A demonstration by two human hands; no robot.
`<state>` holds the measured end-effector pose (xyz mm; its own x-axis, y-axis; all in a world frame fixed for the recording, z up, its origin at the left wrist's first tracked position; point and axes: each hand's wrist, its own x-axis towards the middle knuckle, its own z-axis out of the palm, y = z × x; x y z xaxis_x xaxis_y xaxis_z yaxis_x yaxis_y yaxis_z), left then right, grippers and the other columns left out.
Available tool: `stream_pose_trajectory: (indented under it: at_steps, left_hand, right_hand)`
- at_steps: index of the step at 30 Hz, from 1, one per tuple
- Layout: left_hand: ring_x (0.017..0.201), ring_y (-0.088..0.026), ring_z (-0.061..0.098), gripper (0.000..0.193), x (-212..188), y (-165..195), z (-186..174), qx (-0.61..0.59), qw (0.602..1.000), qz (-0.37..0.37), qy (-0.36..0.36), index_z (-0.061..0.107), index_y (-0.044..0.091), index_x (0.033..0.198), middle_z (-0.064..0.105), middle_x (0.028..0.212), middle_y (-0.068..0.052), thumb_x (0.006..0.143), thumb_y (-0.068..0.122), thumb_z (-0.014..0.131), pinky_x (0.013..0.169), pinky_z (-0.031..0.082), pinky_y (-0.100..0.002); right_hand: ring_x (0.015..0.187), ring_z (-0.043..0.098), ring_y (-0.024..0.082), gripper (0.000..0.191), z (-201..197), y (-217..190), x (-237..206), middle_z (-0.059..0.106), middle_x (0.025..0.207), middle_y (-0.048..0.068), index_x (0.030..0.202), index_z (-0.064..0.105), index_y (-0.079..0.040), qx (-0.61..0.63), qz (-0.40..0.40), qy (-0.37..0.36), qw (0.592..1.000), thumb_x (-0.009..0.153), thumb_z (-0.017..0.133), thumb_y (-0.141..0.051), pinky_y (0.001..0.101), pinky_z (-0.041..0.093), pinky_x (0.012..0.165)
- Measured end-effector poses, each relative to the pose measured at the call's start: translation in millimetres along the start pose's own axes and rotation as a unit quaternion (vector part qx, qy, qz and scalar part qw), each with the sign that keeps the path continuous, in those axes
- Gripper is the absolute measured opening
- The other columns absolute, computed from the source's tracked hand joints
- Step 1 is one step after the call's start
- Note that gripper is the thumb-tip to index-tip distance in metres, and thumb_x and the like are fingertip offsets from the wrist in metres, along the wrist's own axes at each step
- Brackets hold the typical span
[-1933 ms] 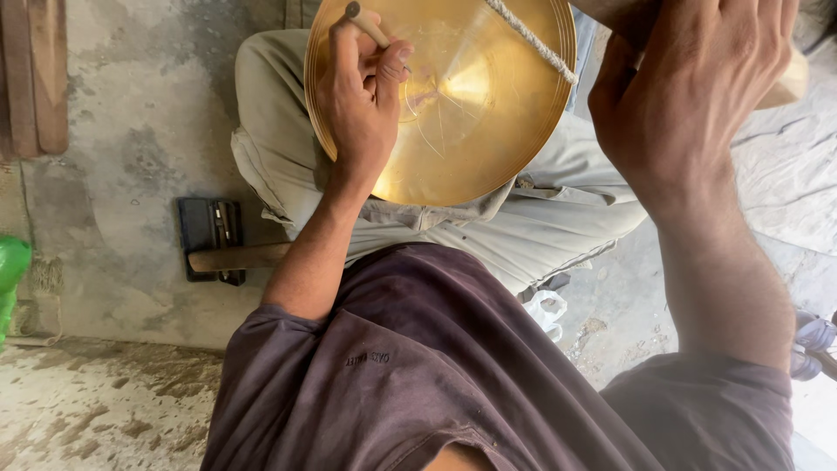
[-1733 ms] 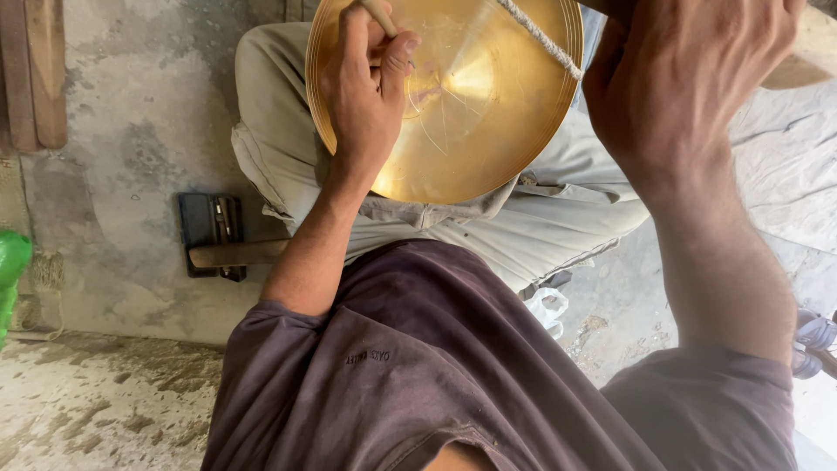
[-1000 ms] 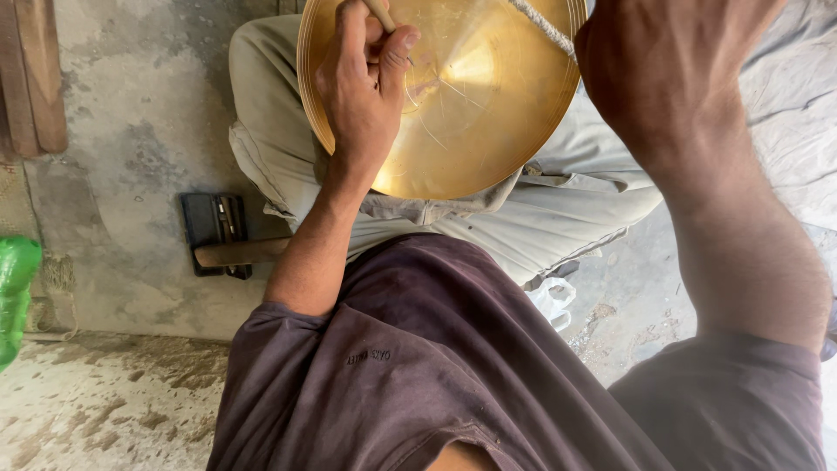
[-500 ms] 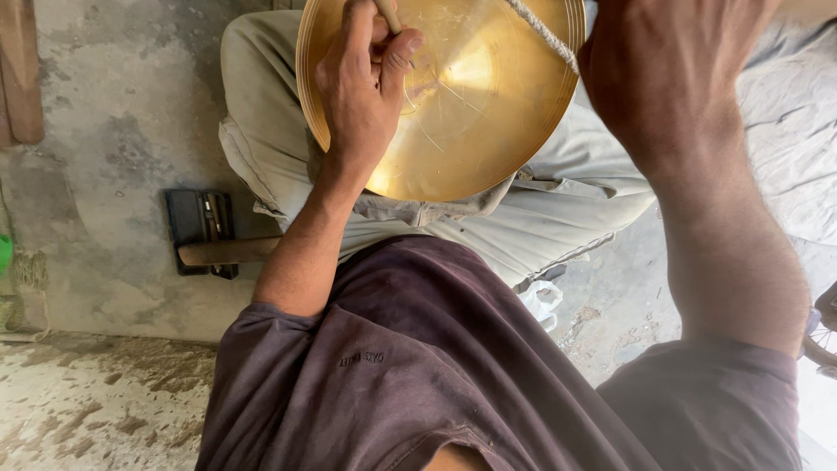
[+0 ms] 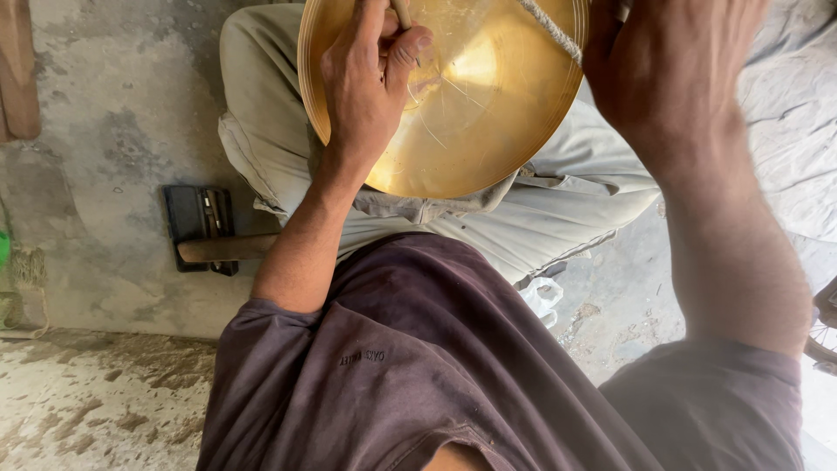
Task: The person sits on the floor with a large brass disc on their lap and engraves a decorative pattern into its surface. They hold a small punch against the metal and strike it with a wooden mallet, repositioning the punch repeatedly to work the design across the disc.
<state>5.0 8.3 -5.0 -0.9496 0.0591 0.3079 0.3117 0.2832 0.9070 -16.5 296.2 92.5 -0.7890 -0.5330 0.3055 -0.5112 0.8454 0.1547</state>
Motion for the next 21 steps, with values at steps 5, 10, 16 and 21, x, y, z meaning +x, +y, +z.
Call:
stream_pose_trajectory:
  at_steps: [5, 10, 16, 21]
  left_hand:
    - [0.078, -0.020, 0.070, 0.031, 2, -2, -3, -0.010, 0.999, 0.027, -0.014, 0.056, 0.001, 0.127, 0.072, 0.093, -0.006, 0.114, 0.027, 0.067, 0.069, 0.056, -0.033]
    - [0.073, -0.022, 0.066, 0.029, 3, -10, -2, 0.025, 0.999, 0.035, -0.017, 0.059, 0.001, 0.114, 0.067, 0.086, -0.007, 0.112, 0.028, 0.069, 0.066, 0.052, -0.036]
    - [0.069, -0.019, 0.064, 0.028, 2, -16, -1, 0.038, 0.998, 0.036, -0.035, 0.059, 0.003, 0.107, 0.065, 0.083, -0.006, 0.113, 0.028, 0.069, 0.064, 0.051, -0.036]
    - [0.070, -0.020, 0.064, 0.029, 3, -18, 3, 0.028, 0.997, 0.052, -0.044, 0.060, 0.002, 0.110, 0.063, 0.081, -0.006, 0.111, 0.029, 0.070, 0.063, 0.051, -0.035]
  right_hand:
    - [0.069, 0.032, 0.017, 0.020, 9, 8, -11, 0.037, 0.078, 0.002, 0.101, 0.059, -0.010, 0.003, 0.032, -0.033, 0.999, 0.097, 0.055, 0.009, 0.0343, 0.028, 0.069]
    - [0.071, 0.033, 0.017, 0.011, 16, 9, -14, 0.041, 0.083, 0.004, 0.110, 0.062, -0.004, 0.091, 0.002, 0.028, 0.995, 0.105, 0.060, 0.004, 0.0341, 0.029, 0.071]
    - [0.069, 0.034, 0.020, 0.014, 15, 16, -29, 0.038, 0.079, 0.004, 0.101, 0.059, -0.007, 0.076, 0.044, -0.041, 0.995, 0.106, 0.056, 0.007, 0.0365, 0.028, 0.071]
    - [0.065, 0.030, 0.016, 0.033, 27, 25, -37, 0.037, 0.078, -0.001, 0.099, 0.059, -0.017, -0.093, 0.023, -0.019, 0.995, 0.090, 0.049, 0.014, 0.0323, 0.030, 0.073]
